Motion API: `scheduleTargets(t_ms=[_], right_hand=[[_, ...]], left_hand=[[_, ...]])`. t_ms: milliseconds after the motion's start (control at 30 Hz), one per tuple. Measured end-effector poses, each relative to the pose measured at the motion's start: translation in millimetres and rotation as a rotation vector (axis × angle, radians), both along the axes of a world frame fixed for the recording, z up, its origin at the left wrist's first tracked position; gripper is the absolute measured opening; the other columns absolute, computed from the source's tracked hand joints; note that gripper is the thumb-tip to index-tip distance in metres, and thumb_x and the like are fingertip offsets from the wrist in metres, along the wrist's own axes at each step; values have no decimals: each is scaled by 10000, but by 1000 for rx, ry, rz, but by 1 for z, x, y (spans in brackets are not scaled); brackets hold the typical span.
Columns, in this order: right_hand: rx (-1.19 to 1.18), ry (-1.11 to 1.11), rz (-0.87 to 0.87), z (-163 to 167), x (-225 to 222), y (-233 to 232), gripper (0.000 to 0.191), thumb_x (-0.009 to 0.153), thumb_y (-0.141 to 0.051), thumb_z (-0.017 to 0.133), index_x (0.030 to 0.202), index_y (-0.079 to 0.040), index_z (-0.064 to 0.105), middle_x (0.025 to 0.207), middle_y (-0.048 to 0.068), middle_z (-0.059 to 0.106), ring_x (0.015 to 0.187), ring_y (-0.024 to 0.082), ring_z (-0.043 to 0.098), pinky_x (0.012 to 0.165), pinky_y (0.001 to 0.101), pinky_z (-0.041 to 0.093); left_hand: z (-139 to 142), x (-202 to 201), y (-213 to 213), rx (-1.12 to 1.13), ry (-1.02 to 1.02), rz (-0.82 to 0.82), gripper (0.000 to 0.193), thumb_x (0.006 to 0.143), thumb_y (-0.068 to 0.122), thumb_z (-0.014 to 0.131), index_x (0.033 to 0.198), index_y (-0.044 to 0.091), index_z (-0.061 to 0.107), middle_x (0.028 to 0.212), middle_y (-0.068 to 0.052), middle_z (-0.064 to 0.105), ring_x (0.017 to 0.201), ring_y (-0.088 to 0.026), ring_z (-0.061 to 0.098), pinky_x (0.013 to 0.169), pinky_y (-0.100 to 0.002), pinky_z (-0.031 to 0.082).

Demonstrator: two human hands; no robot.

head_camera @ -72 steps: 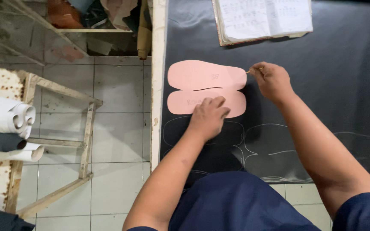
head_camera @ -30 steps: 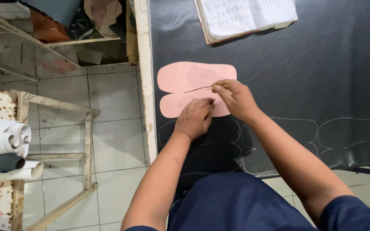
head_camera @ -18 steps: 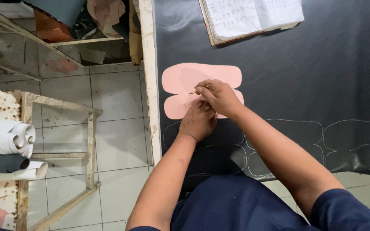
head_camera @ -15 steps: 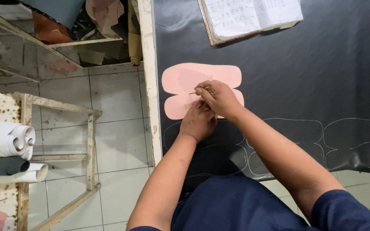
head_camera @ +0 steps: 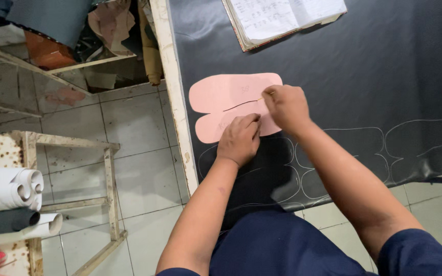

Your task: The person places pink insole-shaped templates onto a black sheet and traces their outlines with a small stick. The person repeats this process multiple times across the sheet, occasionally adjusting the sheet and moving the templates.

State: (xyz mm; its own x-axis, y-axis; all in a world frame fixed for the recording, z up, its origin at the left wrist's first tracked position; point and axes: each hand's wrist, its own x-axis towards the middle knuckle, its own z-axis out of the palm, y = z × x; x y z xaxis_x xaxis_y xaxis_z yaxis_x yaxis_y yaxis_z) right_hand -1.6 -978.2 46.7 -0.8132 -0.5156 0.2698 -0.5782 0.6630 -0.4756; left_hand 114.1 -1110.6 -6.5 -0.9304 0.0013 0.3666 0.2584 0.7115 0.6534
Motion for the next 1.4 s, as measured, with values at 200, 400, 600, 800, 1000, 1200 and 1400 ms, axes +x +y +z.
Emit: scheduleTargets(t_ms=[200,400,600,800,1000,1200,1400], right_hand=[[-366,-334,-214,-10,2,26,214,1019,-202,626,1020,-7,714,873,114,751,796,228,729,728,361,560],[-126,-508,-535,-13,18,48,220,994,-196,583,1059,-21,698,754,99,723,592,149,683,647,292,526],[-382,-798,-439,-14,13,59,271,906,-236,760,995,7,681,742,57,645,554,119,565,513,315,471],[-219,-806,-382,-16,-1,120,246,897,-242,687,988,-24,617,740,51,673,556,127,643,533,292,510],[-275,-599,-419,-11,-51,270,267,923,-170,689,1107,5,605,829,57,670,672,114,625,617,268,515],[-431,-639,-321,-22,-71,343,332,902,-131,738,1162,9,587,825,49,682,673,95,634,623,251,514],[-371,-643,-274,-22,-75,342,337,882,-172,778,1122,1,617,816,45,701,653,94,653,616,250,517]], left_hand=[[5,1,2,-73,9,7,223,901,158,647,1105,84,699,1272,-35,644,1145,-269,601,959,-411,496],[0,3,5,-130,52,-1,269,892,156,646,1149,77,669,1309,-34,612,1179,-265,586,978,-410,490],[-10,3,14,-263,25,60,372,898,216,644,1243,78,632,1384,-76,580,1236,-297,552,1013,-447,456],[-12,6,26,-367,101,305,580,888,344,665,1360,20,571,1463,-175,489,1330,-392,443,1076,-555,358],[-3,2,38,-392,-89,382,445,910,295,669,1301,85,622,1420,-136,520,1350,-363,463,1097,-540,366],[-15,-9,109,-510,-152,605,443,936,163,649,1370,78,612,1522,-126,519,1471,-331,435,1222,-545,312],[-8,-17,180,-92,-188,509,508,833,271,772,1307,141,648,1545,-149,421,1497,-369,249,1199,-630,69]])
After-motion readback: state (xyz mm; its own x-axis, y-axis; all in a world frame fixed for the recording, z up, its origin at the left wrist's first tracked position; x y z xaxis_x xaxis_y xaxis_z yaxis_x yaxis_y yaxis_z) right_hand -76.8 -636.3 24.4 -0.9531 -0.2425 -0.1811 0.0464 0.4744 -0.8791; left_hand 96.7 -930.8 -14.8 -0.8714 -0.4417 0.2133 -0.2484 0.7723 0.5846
